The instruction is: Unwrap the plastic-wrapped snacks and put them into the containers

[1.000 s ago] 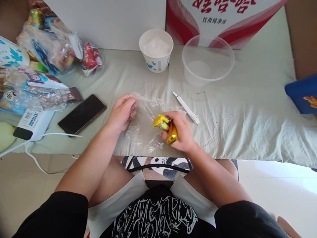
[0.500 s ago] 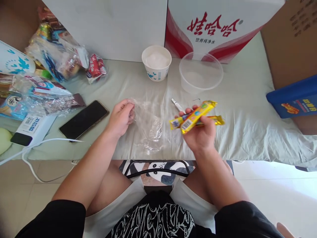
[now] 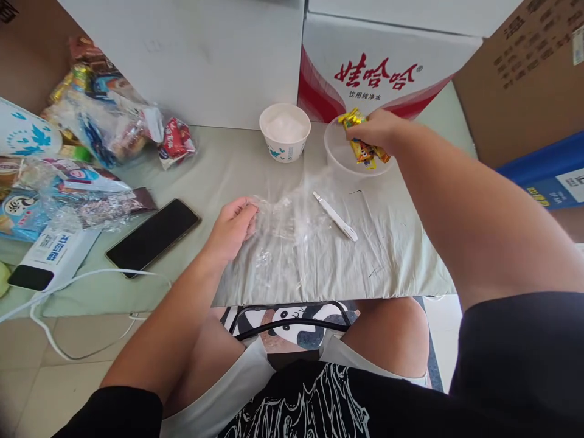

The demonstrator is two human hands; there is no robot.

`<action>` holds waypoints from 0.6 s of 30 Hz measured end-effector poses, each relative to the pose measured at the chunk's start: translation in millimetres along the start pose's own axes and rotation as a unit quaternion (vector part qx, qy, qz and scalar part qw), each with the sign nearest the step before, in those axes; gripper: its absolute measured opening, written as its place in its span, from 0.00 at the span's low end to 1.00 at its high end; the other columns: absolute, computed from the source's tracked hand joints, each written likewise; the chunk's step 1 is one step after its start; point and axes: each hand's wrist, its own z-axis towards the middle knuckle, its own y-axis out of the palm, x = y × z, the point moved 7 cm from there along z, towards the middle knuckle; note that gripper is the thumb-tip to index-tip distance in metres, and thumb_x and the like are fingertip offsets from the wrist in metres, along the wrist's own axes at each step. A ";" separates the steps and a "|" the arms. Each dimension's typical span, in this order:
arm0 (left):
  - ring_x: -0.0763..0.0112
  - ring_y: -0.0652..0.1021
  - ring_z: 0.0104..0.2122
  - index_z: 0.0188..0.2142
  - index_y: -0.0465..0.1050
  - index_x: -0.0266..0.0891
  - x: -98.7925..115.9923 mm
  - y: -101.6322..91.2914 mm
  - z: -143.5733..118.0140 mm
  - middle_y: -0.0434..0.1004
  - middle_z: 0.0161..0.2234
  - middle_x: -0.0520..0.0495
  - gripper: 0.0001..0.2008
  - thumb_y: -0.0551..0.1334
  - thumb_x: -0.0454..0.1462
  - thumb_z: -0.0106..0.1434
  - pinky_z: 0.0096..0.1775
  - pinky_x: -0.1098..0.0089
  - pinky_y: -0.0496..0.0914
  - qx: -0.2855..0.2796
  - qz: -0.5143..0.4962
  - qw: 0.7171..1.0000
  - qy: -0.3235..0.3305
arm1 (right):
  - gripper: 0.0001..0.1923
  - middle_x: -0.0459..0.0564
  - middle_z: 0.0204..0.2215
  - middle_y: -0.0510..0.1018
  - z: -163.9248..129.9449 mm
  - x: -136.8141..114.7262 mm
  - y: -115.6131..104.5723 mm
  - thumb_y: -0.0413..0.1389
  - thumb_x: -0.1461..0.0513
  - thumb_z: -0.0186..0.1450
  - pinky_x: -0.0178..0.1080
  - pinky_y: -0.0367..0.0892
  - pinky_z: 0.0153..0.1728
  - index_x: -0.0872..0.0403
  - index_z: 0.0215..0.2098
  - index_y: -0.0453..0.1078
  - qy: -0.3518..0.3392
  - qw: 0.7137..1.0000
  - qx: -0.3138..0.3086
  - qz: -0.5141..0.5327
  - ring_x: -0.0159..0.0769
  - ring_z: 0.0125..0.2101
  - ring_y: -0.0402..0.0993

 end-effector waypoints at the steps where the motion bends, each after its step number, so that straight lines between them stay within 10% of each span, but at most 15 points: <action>1: 0.80 0.56 0.18 0.29 0.67 0.40 0.5 0.4 -0.7 0.55 0.19 0.59 0.08 0.58 0.37 0.65 0.21 0.75 0.49 -0.004 0.000 1.000 -0.001 | 0.15 0.48 0.27 0.73 4.1 2.8 5.7 0.71 0.60 0.57 0.56 0.72 0.49 0.61 0.28 0.71 0.028 0.999 -0.019 -0.042 0.40 0.41 0.75; 18: 0.80 0.54 0.19 0.28 0.64 0.41 2.7 1.0 -4.4 0.51 0.21 0.59 0.09 0.60 0.40 0.62 0.21 0.75 0.48 -0.006 0.025 1.000 0.002 | 0.24 0.65 0.47 0.82 6.1 17.2 18.8 0.63 0.65 0.66 0.51 0.66 0.53 0.65 0.59 0.73 -0.056 0.955 -0.027 -0.292 0.49 0.53 0.75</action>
